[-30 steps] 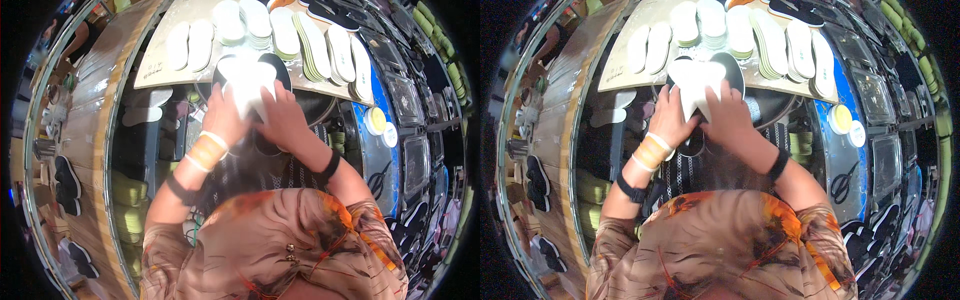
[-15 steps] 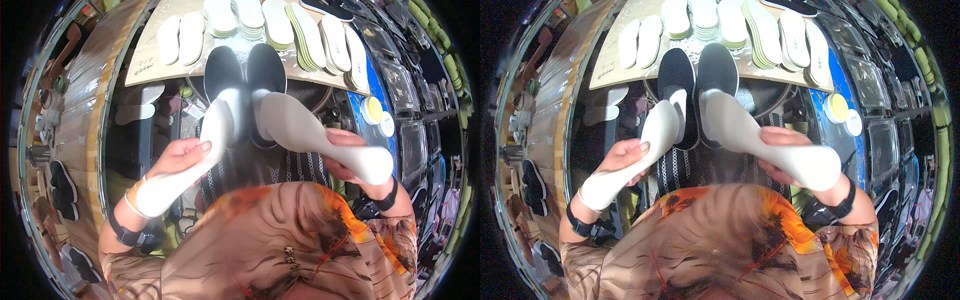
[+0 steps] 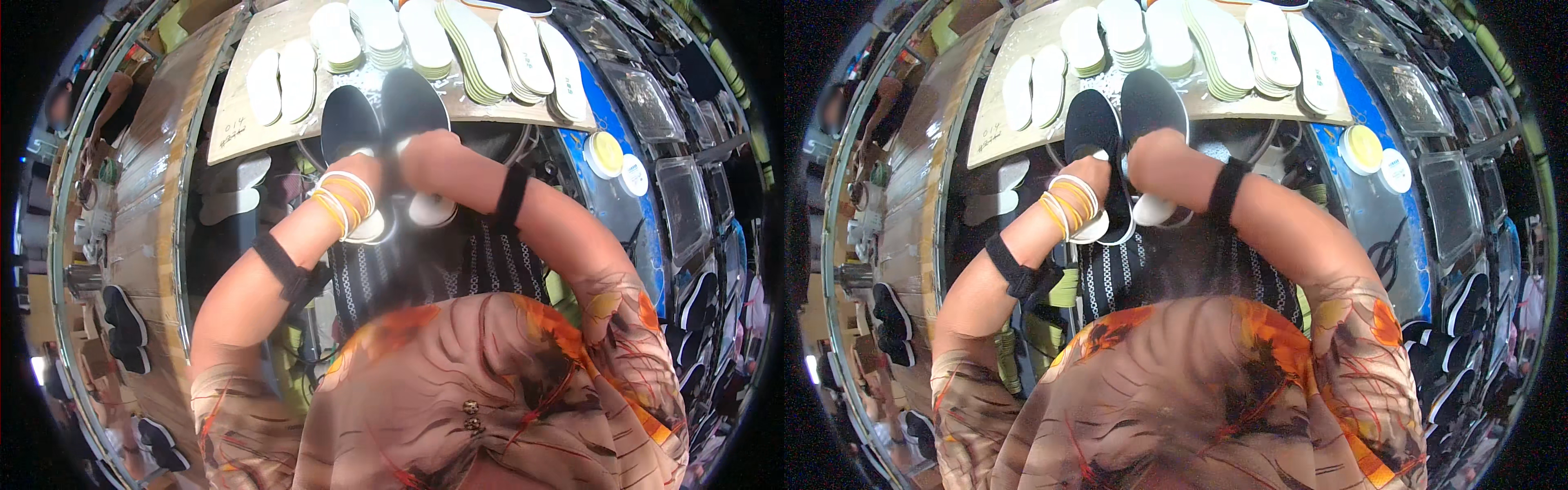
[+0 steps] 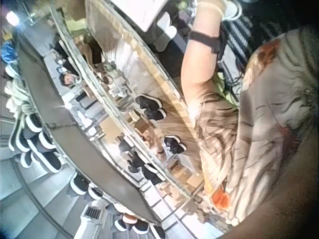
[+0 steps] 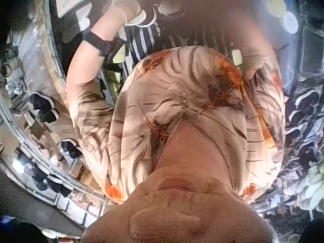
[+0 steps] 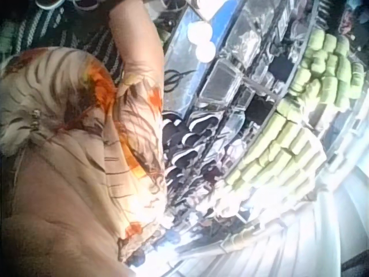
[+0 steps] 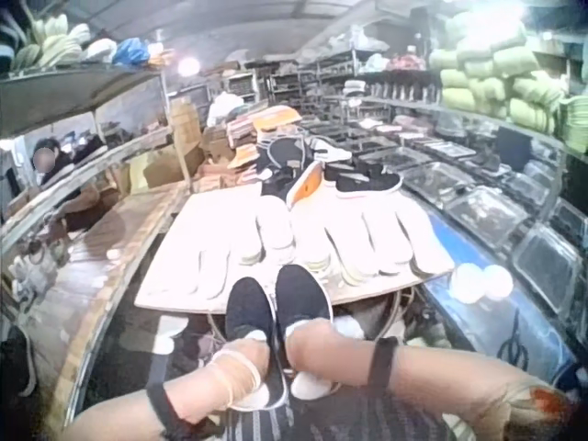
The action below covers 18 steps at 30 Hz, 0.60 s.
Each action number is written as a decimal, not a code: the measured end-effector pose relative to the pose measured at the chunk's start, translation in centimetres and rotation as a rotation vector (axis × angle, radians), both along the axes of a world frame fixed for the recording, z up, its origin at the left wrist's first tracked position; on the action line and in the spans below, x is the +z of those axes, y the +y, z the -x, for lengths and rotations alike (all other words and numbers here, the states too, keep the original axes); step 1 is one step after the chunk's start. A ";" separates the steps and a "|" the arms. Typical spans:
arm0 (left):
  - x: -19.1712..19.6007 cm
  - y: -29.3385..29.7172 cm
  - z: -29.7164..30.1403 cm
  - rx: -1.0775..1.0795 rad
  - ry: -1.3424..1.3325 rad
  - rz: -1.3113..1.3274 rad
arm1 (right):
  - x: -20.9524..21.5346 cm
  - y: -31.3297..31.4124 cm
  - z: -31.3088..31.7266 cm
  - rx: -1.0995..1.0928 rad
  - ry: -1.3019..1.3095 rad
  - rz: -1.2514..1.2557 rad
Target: The person trims the edges of shoes using shears, places them on a rack, and then inserts insoles into another pair of shoes by hand. Finally, the person retrieves a stack of insoles from a shelf and places them onto the workbench.
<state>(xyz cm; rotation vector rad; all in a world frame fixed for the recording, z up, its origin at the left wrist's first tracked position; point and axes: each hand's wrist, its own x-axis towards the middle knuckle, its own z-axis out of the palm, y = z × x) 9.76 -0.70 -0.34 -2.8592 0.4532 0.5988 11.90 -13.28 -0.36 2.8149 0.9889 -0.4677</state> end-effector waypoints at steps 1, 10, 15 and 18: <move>0.2 -0.2 -0.1 0.001 -0.014 -0.013 | -0.4 0.5 -0.7 -0.040 0.051 0.178; -3.3 0.5 -3.3 0.259 -0.288 0.199 | -5.5 1.3 -3.1 -0.207 -0.237 -0.197; -4.5 1.4 -4.7 0.622 0.146 0.463 | -4.8 0.7 -2.7 -0.170 -0.135 -0.172; -9.9 4.8 -5.2 0.556 -0.059 0.555 | -3.8 0.8 -2.4 -0.164 -0.060 -0.164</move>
